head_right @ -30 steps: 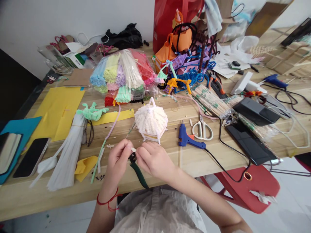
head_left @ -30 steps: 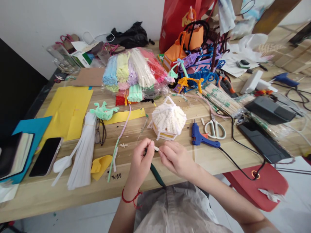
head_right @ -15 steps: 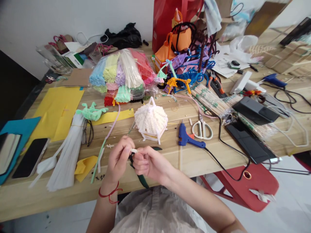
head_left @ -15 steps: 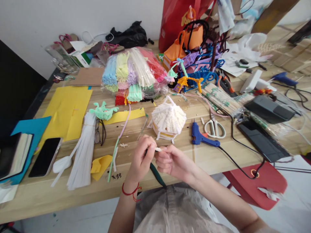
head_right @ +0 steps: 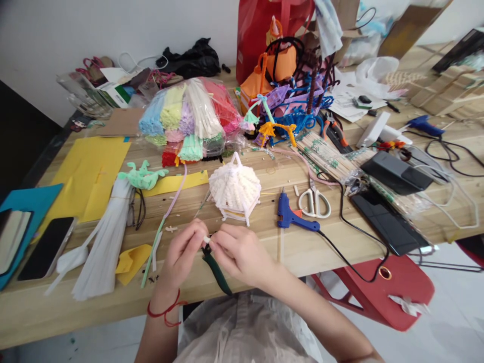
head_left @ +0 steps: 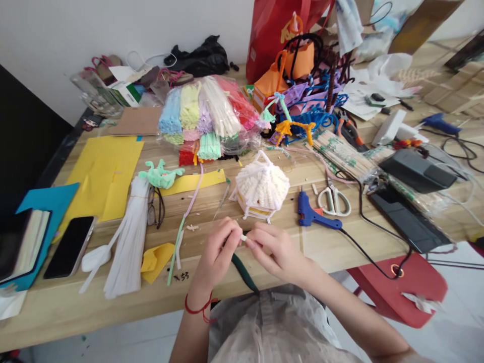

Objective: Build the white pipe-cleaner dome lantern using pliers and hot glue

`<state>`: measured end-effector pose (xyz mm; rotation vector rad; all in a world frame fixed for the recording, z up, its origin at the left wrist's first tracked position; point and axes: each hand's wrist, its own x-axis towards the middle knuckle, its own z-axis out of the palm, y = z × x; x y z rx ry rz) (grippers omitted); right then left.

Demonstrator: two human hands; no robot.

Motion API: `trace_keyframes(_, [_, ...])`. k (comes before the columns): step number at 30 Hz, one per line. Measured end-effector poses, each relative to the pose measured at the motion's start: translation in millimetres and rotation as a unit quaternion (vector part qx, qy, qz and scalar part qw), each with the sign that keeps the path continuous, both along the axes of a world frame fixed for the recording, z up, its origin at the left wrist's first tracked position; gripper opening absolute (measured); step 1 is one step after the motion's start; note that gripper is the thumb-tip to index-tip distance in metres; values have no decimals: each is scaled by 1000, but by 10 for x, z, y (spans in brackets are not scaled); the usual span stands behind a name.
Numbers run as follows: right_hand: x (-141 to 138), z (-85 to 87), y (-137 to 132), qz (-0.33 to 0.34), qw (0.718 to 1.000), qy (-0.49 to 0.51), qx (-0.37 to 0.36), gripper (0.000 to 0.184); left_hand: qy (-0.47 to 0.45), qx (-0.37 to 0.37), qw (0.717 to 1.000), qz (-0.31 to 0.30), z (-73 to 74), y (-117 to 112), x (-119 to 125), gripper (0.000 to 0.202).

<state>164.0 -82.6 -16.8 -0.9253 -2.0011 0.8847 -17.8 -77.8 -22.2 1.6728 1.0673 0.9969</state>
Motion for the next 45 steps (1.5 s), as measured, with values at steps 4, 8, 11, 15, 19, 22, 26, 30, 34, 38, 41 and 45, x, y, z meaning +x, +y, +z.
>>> trace_keyframes(4, [19,10,0,11,999,26,-44,24,16,22,1000,-13,37,16,-3,37])
trace_keyframes(8, [-23,39,-25,34,945,161,-284,34,21,72,997,-24,33,25,-11,34])
trace_keyframes(11, [-45,28,-46,26,936,164,-312,37,45,88,995,-8,29,21,-19,29])
trace_keyframes(15, [-34,-21,-60,-48,997,-1,-68,26,87,86,992,1,76,13,-13,24])
trace_keyframes(19, [-24,-73,-42,-69,987,-126,76,28,137,100,985,23,126,5,6,23])
trace_keyframes(22, [-29,-103,-19,-79,974,-163,135,31,152,69,985,43,116,-3,20,28])
trace_keyframes(26, [-30,-136,1,-93,963,-181,178,27,101,-35,993,45,62,-27,55,38])
trace_keyframes(30, [-10,-153,6,-90,962,-184,183,25,49,-71,995,53,35,-66,99,36])
trace_keyframes(34, [6,-143,-5,-71,974,-154,150,24,45,-46,997,42,41,-84,101,34])
trace_keyframes(38, [-1,-98,-28,-49,999,-11,11,22,54,9,998,15,52,-70,69,30])
trace_keyframes(41, [-11,-52,-38,-42,992,64,-99,23,68,71,995,0,59,-42,53,26])
trace_keyframes(45, [-22,-17,-41,-42,966,130,-219,26,77,134,988,-13,57,4,57,23])
